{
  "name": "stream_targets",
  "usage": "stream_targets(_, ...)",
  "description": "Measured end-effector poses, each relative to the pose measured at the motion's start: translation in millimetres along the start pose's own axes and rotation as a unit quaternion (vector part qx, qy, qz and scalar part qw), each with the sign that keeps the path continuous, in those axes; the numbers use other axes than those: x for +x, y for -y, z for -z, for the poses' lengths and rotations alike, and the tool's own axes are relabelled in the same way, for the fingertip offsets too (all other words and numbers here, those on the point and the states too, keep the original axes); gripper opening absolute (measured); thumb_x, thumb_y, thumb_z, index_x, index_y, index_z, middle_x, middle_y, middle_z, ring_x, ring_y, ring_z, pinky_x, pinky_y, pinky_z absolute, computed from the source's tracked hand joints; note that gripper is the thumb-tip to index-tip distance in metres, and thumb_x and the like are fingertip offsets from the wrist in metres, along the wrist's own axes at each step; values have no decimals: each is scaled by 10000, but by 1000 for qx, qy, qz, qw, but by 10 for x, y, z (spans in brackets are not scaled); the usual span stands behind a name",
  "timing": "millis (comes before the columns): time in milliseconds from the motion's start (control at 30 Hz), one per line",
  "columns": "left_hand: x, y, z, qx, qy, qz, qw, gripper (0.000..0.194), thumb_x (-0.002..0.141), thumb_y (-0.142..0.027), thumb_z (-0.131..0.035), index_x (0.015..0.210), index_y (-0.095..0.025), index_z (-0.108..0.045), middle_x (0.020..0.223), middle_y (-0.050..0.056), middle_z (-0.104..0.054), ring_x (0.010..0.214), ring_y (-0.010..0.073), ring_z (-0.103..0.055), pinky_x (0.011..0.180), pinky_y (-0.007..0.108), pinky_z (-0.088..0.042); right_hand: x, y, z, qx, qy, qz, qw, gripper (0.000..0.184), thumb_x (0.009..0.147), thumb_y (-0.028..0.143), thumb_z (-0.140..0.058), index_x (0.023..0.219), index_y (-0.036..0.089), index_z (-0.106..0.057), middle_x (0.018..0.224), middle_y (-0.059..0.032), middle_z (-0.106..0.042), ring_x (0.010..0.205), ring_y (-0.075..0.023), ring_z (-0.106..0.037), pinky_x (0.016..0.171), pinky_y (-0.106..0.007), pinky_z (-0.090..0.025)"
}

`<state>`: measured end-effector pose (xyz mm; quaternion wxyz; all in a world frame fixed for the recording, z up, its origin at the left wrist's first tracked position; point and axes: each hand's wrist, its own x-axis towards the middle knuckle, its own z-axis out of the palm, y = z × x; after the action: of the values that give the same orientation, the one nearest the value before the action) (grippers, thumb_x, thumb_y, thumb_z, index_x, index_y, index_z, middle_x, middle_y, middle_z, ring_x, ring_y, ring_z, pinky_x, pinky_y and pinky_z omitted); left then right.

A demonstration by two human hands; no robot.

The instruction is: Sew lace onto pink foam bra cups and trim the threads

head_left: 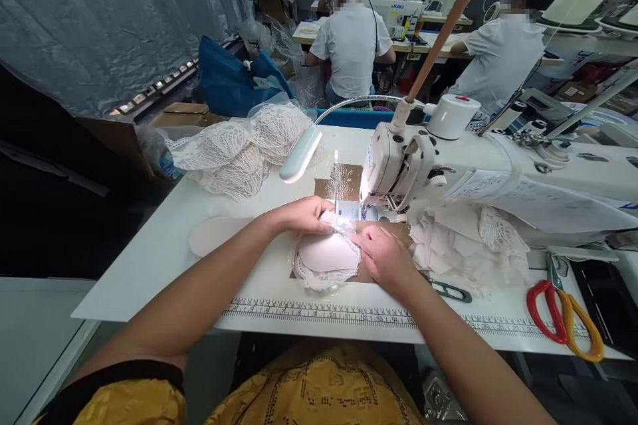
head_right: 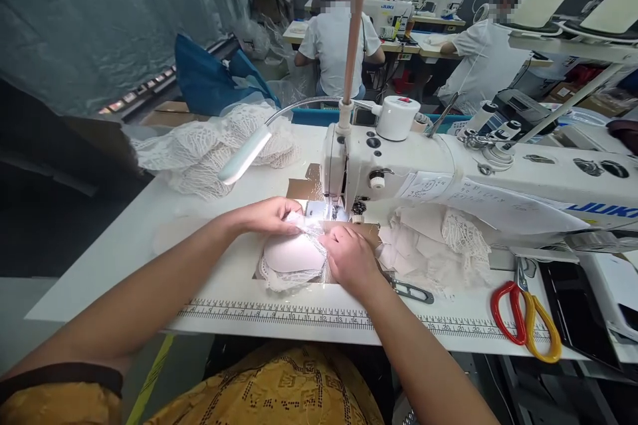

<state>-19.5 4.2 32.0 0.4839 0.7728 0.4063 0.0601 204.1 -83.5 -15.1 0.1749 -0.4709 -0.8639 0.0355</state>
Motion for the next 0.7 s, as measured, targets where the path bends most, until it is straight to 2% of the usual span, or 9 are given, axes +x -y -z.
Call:
stream_targets(67,-21,30,27,-88,34,-21,995,272,677,-358,-690,681,-149,-516,745,5,-564,647,119,-506,561,219,-364,-5,3,-6,3,8,-8,1000,268,866,81,-460,964,191,-683,793,-34,-545,719,-156,-457,608,-270,-307)
stream_targets(133,-31,63,39,-166,39,-28,985,351,650,-367,-725,623,-157,-445,722,0,-541,633,108,-489,562,221,-362,-5,13,4,2,13,-14,1000,270,867,78,-460,970,192,-682,800,-34,-547,733,-156,-465,619,-268,-316)
stream_targets(300,-15,154,101,-199,-56,-21,978,436,630,-358,-725,627,-192,-322,591,-67,-375,528,68,-371,513,206,-291,5,30,51,10,25,-15,1000,321,847,51,-454,1010,204,-684,812,-37,-557,753,-160,-487,636,-262,-337)
stream_targets(400,-69,198,186,-190,-124,-19,974,389,635,-327,-696,650,-195,-331,603,-67,-385,540,74,-380,529,211,-303,10,25,57,11,30,-18,999,334,821,29,-451,985,195,-690,812,-42,-561,748,-161,-487,631,-261,-337)
stream_targets(467,-166,180,212,-155,-207,-7,966,310,669,-306,-667,675,-191,-379,620,-58,-421,562,87,-403,546,219,-319,13,21,51,16,26,-19,999,330,830,30,-436,981,180,-688,811,-48,-565,741,-161,-487,632,-263,-337)
stream_targets(567,-350,49,124,-9,-342,4,940,139,789,-302,-584,774,-183,-514,669,-25,-520,633,128,-489,596,248,-380,16,18,33,27,16,-14,999,318,861,54,-409,975,163,-685,809,-55,-574,739,-164,-492,631,-266,-340)
stream_targets(600,-396,-11,56,44,-348,-8,936,125,833,-304,-545,819,-181,-554,716,-5,-570,686,148,-533,633,264,-413,15,15,26,30,11,-11,999,317,860,55,-407,966,165,-685,809,-55,-578,742,-165,-495,631,-265,-342)
stream_targets(633,-425,-68,-28,85,-322,-30,942,147,871,-302,-503,858,-179,-583,791,17,-619,756,166,-572,681,280,-445,12,10,19,34,6,-7,999,313,854,55,-410,948,168,-687,809,-55,-582,745,-165,-499,631,-264,-344)
stream_targets(700,-423,-155,-221,158,-238,-70,956,195,901,-287,-470,936,-170,-622,956,65,-667,901,204,-608,793,322,-483,0,-10,7,47,-9,0,999,289,832,63,-425,878,173,-689,803,-54,-593,743,-164,-506,630,-263,-350)
